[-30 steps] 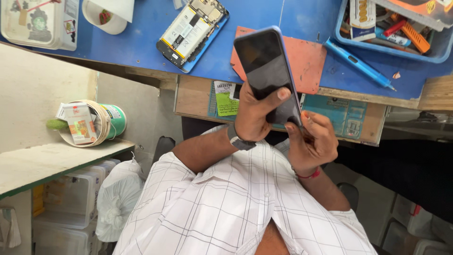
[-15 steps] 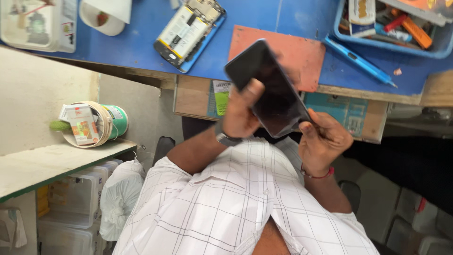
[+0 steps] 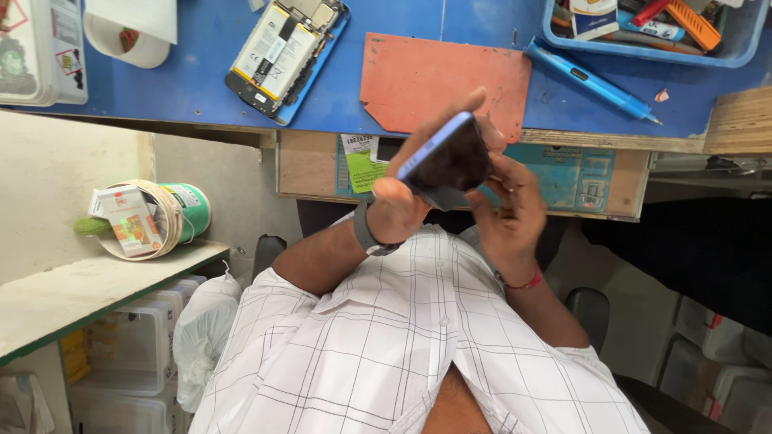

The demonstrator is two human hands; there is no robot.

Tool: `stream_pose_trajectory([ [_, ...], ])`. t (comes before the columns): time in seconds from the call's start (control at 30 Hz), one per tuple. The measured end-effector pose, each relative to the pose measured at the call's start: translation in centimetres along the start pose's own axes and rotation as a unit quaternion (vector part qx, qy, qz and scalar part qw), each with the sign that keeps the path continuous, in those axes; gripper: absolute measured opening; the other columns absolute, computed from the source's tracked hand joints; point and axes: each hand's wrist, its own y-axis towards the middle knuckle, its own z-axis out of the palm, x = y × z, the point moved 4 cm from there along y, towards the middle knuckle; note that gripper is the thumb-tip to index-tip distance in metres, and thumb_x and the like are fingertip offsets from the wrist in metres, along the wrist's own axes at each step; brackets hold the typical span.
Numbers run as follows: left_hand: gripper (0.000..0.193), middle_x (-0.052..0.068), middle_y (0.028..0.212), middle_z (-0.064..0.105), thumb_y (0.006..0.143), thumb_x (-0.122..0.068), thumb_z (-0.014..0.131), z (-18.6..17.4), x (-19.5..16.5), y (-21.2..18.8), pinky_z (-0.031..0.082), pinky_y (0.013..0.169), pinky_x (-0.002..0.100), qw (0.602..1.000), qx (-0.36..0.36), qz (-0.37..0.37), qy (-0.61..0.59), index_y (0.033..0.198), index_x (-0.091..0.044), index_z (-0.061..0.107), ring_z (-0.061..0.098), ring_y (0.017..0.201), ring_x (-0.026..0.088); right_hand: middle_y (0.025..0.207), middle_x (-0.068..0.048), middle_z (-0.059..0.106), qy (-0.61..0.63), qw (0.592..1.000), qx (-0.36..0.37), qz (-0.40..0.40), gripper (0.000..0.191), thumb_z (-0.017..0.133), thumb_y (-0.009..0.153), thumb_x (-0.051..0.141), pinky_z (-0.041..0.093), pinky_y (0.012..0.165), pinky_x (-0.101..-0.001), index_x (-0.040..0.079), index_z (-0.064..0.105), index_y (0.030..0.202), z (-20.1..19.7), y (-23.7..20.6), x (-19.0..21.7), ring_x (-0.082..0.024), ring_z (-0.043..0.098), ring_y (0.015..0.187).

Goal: The person repairs a smartphone at a workbench. They handle a disassembled phone with its battery exposed, test a phone by powering its screen, then use a blue screwdriver to unscrew and work on the phone's internal components, repositioning the device repeatedly while loosening screws.

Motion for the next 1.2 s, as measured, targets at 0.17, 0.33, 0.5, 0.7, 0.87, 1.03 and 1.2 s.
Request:
stream_pose_trajectory([
  [0.17,0.125,0.010,0.142,0.053,0.080,-0.092,0.044,0.9,0.4,0.2,0.050,0.109,0.035,0.995,0.048,-0.017,0.089,0.168,-0.006,0.023,0.055,0.124,0.018,0.159,-0.020,0.041,-0.090,0.989,0.073,-0.088,0.095,0.085,0.088,0.007,0.043,0.122,-0.0474,0.002,0.024,0.161,0.9,0.7,0.9,-0.031,0.049,0.146],
  [0.33,0.104,0.010,0.147,0.050,0.098,-0.077,0.049,1.8,-1.0,0.0,0.045,0.116,0.033,0.989,0.077,-0.023,0.127,0.168,-0.006,0.020,0.052,0.131,0.018,0.151,-0.020,0.040,-0.172,0.971,0.084,-0.139,0.110,0.091,0.085,0.018,0.048,0.115,-0.0496,-0.001,0.013,0.161,1.4,0.5,1.4,-0.034,0.052,0.138],
  [0.5,0.065,0.017,0.148,0.060,0.119,-0.045,0.046,0.4,-3.0,-1.3,0.049,0.118,0.032,0.967,0.066,-0.084,0.230,0.161,0.003,0.034,0.062,0.135,0.023,0.133,-0.018,0.055,-0.304,0.933,0.111,-0.155,0.093,0.094,0.071,0.017,0.054,0.093,-0.0469,-0.001,0.042,0.146,-0.2,-0.2,1.0,-0.035,0.059,0.113],
  [0.7,0.053,0.019,0.137,0.070,0.116,-0.033,0.045,-0.2,-2.6,-2.8,0.057,0.105,0.030,0.941,0.039,-0.117,0.315,0.150,0.009,0.048,0.074,0.119,0.023,0.129,-0.019,0.056,-0.344,0.907,0.129,-0.206,0.087,0.095,0.078,0.025,0.053,0.085,-0.0462,-0.008,0.046,0.142,-1.5,-1.5,0.8,-0.034,0.060,0.104],
  [0.87,0.048,0.016,0.124,0.077,0.115,-0.029,0.043,-0.5,-1.3,-3.4,0.056,0.091,0.026,0.925,0.009,-0.164,0.343,0.145,0.006,0.057,0.073,0.098,0.015,0.125,-0.018,0.058,-0.360,0.899,0.144,-0.202,0.082,0.094,0.079,0.027,0.054,0.082,-0.0441,-0.007,0.051,0.140,-2.4,-1.7,0.3,-0.034,0.060,0.102],
  [1.03,0.048,0.025,0.079,0.065,0.108,-0.028,0.050,-2.4,2.3,-4.4,0.052,0.065,0.038,0.775,0.035,-0.367,0.514,0.152,-0.010,0.055,0.062,0.063,0.031,0.126,-0.019,0.059,-0.410,0.888,0.162,-0.133,0.086,0.092,0.072,0.025,0.055,0.086,-0.0480,-0.006,0.051,0.141,-5.1,-2.8,0.1,-0.036,0.061,0.107],
  [1.2,0.032,0.021,0.102,0.074,0.113,-0.025,0.055,-2.9,2.5,-5.2,0.058,0.079,0.041,0.836,0.038,-0.115,0.536,0.131,0.000,0.064,0.074,0.091,0.034,0.129,-0.021,0.055,-0.459,0.885,0.069,0.029,0.094,0.091,0.068,0.019,0.054,0.094,-0.0470,0.000,0.050,0.150,-9.9,-4.8,-1.1,-0.039,0.061,0.115],
])
